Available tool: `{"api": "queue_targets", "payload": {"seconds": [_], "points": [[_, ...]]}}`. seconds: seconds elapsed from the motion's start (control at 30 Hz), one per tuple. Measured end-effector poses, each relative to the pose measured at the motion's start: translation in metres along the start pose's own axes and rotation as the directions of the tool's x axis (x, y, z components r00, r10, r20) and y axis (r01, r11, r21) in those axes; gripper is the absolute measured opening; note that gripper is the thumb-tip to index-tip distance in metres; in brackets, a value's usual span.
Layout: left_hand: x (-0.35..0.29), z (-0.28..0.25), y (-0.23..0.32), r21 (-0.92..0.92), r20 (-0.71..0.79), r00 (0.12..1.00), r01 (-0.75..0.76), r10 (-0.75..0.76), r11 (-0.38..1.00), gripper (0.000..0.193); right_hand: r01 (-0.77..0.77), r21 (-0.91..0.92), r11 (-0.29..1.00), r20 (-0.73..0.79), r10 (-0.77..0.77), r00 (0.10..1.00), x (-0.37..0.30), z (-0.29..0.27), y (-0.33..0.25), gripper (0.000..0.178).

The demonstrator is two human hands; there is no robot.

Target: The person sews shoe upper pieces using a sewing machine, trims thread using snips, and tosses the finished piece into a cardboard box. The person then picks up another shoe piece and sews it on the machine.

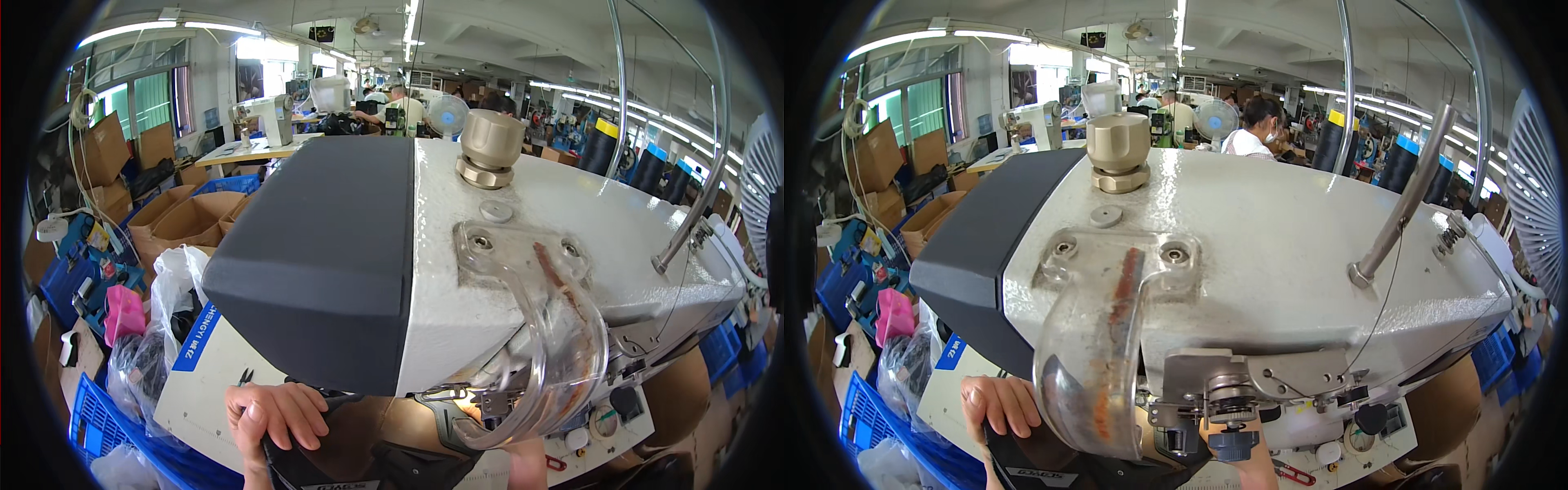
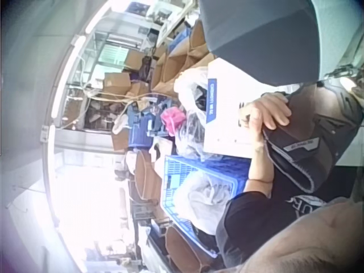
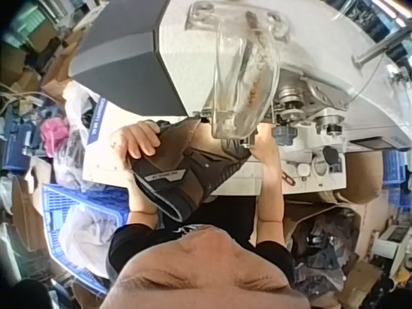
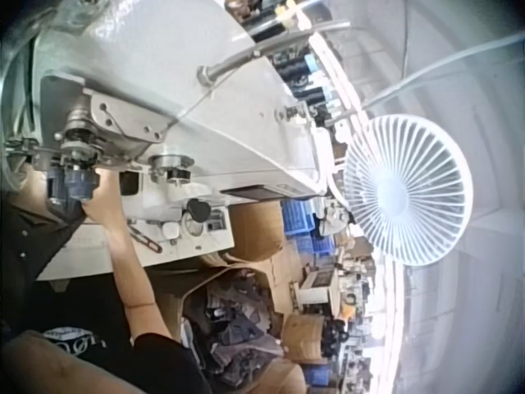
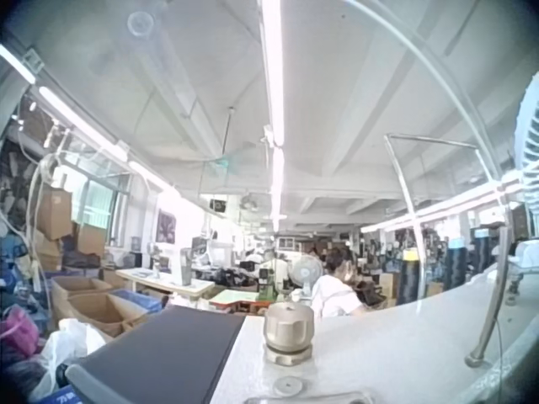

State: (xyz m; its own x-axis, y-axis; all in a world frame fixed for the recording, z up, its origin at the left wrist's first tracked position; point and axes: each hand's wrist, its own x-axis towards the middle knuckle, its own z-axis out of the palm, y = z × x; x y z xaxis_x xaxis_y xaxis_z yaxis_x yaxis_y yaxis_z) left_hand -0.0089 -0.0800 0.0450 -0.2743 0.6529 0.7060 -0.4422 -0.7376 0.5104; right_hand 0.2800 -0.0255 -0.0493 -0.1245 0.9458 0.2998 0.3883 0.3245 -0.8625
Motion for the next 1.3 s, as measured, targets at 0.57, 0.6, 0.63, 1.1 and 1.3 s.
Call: {"api": "queue_targets", "payload": {"seconds": [0.57, 0.6, 0.63, 1.1, 1.3], "points": [[0.02, -0.002, -0.004, -0.008, -0.027, 0.992, 0.124, -0.124, 0.992, 0.046, -0.111, 0.281, 0.953, 0.015, 0.111, 0.994, 0.008, -0.009, -0.034, 0.032], [0.021, -0.003, -0.002, -0.004, -0.029, 0.992, 0.122, -0.122, 0.993, 0.046, -0.041, 0.019, 0.999, 0.081, 0.04, 0.996, 0.015, -0.013, -0.051, 0.033], [0.023, -0.005, -0.003, -0.003, -0.009, 0.992, 0.129, -0.129, 0.992, 0.046, 0.05, -0.241, 0.969, 0.162, -0.011, 0.987, 0.019, -0.014, -0.06, 0.035], [0.032, -0.035, 0.013, 0.397, -0.182, 0.952, 0.299, -0.245, 0.868, 0.032, 0.317, -0.724, 0.612, 0.004, -0.456, 0.89, 0.004, 0.013, -0.074, 0.01], [0.021, -0.015, 0.026, 0.688, 0.098, 0.965, -0.242, 0.242, 0.684, 0.041, 0.028, 0.06, 0.998, -0.491, 0.005, 0.871, -0.027, 0.056, -0.097, 0.036]]}}
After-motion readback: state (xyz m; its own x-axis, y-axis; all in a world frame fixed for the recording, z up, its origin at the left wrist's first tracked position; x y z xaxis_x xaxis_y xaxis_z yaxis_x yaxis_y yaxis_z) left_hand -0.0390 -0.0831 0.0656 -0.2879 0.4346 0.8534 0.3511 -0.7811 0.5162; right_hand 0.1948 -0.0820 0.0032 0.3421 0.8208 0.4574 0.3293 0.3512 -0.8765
